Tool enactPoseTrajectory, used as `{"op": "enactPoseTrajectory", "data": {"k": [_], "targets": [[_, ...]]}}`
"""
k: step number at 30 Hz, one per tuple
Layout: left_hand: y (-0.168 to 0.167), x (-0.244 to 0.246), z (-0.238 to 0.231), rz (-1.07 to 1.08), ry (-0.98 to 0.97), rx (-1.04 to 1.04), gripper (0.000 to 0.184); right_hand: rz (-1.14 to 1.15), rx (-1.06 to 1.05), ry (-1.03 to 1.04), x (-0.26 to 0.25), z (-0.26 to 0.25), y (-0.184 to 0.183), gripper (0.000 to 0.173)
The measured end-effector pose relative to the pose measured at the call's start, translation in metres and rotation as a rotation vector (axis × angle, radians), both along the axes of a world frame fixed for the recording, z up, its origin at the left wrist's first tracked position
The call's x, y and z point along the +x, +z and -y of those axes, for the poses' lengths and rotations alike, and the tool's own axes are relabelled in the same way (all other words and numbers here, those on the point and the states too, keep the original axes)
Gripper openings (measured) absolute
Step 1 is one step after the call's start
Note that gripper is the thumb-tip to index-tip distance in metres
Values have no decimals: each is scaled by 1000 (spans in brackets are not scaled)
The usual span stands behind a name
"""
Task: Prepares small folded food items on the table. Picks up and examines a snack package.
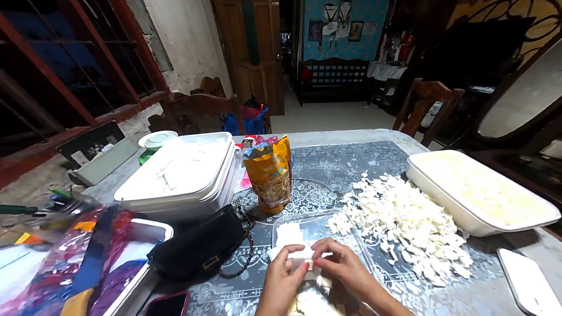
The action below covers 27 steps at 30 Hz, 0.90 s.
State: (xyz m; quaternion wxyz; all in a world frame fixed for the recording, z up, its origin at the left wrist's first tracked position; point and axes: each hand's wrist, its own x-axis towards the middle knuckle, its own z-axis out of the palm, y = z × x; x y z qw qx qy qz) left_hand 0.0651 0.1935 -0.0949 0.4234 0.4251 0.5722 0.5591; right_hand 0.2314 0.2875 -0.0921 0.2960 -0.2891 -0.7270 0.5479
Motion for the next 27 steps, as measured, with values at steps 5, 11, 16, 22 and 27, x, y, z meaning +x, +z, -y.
{"op": "enactPoseTrajectory", "data": {"k": [5, 11, 16, 22, 27], "targets": [[-2, -4, 0, -29, -64, 31, 10, -39, 95, -25, -2, 4, 2, 17], [6, -6, -3, 275, -54, -91, 15, 61, 621, 113, -4, 3, -12, 27], [16, -1, 1, 231, -66, -110, 16, -16, 223, -68, -4, 7, -5, 15], [-2, -4, 1, -157, 1, 54, 10, 113, 19, -18, 2, -3, 4, 23], [5, -6, -2, 233, 1, 20, 23, 240, 276, -53, 0, 4, 5, 18]]}}
